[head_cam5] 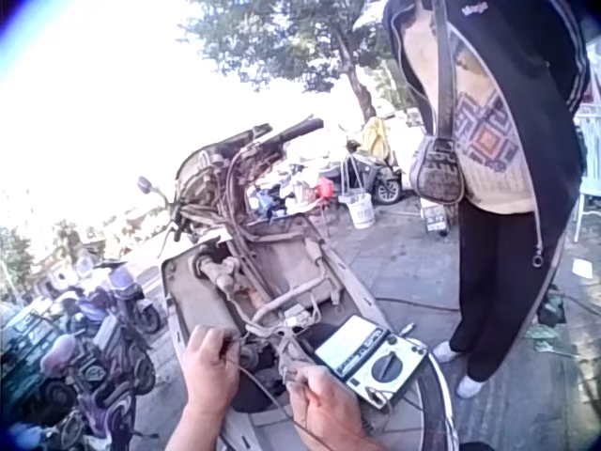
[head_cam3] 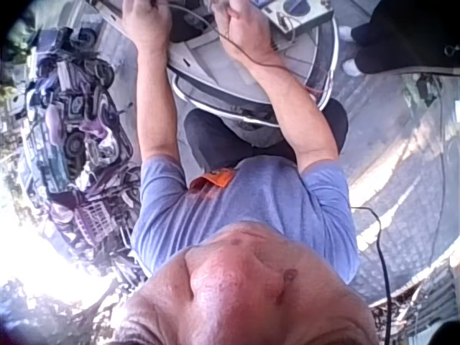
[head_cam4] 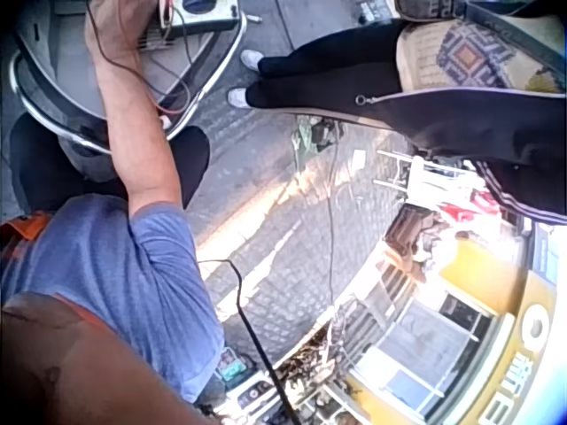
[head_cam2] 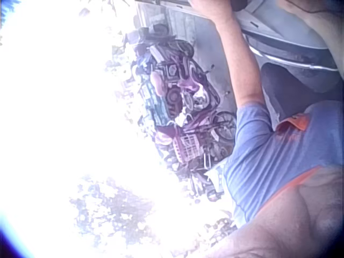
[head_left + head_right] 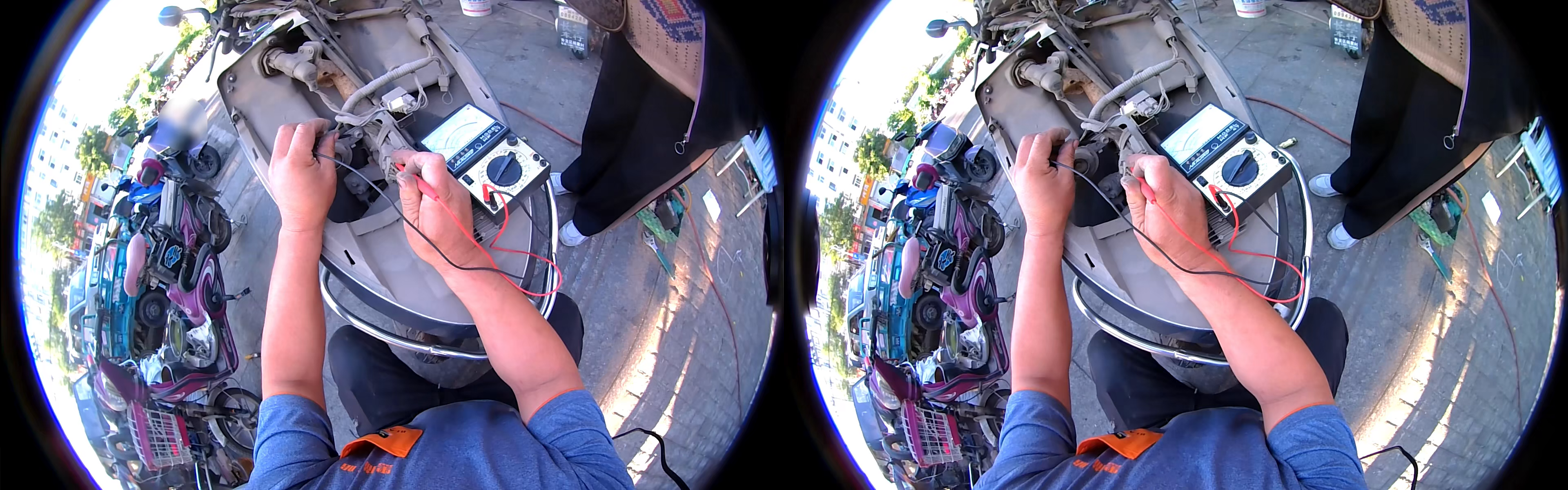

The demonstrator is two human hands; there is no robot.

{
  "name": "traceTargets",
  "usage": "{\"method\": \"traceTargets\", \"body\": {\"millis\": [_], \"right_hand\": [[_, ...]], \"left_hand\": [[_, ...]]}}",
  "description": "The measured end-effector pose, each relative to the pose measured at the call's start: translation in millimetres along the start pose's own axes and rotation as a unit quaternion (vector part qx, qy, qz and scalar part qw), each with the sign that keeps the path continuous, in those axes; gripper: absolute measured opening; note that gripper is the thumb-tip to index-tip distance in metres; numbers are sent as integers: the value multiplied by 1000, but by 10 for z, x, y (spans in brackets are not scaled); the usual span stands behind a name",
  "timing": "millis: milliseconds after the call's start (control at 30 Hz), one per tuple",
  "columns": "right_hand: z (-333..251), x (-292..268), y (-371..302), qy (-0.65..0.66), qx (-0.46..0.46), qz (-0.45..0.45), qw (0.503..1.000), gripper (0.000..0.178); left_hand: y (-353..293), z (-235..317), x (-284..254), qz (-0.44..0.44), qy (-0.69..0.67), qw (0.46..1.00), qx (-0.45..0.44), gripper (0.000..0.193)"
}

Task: The person removes a plastic panel from a scooter using a screwdriver and then tests electrical connections with a multimeter.

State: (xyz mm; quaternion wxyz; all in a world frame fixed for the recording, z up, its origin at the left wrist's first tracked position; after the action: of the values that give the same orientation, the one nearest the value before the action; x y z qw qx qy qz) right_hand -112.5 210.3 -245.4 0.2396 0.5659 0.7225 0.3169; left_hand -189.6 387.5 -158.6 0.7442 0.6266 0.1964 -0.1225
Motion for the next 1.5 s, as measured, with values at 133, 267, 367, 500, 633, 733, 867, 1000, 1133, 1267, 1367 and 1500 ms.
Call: {"method": "traceTargets", "body": {"millis": [133,267,367,500,633,733,867,1000,1133,1267,1367,1500], "right_hand": [[12,20,-11,4,0,4,1000,22],[23,16,-13,-3,1,2,1000,23],[4,4,-10,1,-5,6,1000,23],[-11,11,-14,8,-10,9,1000,23],[0,12,-21,5,-4,6,1000,23],[10,26,-27,-2,-2,-2,1000,23],[-9,15,-14,-2,-3,0,1000,23],[7,16,-22,-3,6,-5,1000,23],[7,40,-31,5,11,-9,1000,22],[11,22,-27,0,7,-6,1000,22],[14,26,-29,-1,12,-9,1000,22],[10,11,-23,2,5,-6,1000,22]], "left_hand": [[9,-7,8,-10,1,1000,1,18],[33,11,15,-13,-4,1000,-3,16],[15,-11,67,-31,-17,999,-20,16],[3,-136,100,-45,-51,996,-56,18],[-19,-267,179,-65,-104,986,-113,20],[-53,-364,243,-93,-135,973,-161,19],[-54,-376,295,-112,-138,969,-170,20],[-52,-353,304,-120,-141,966,-182,22],[-13,-292,309,-125,-100,982,-99,18],[-13,-210,315,-144,-93,980,-100,18],[-50,-305,309,-132,-95,976,-147,19],[-58,-281,353,-153,-66,975,-146,19]]}}
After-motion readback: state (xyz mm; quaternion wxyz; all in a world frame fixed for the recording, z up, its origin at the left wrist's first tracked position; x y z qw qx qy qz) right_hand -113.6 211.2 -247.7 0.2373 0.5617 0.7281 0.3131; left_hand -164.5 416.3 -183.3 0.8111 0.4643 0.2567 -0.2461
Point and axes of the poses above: each hand's wrist, its own y-axis towards the middle knuckle, its own x-axis out of the palm, z = x × y, the point moved 10 cm from there along y, towards the middle knuckle, and after that the axes turned 5 degrees about z, right-handed, at the moved point
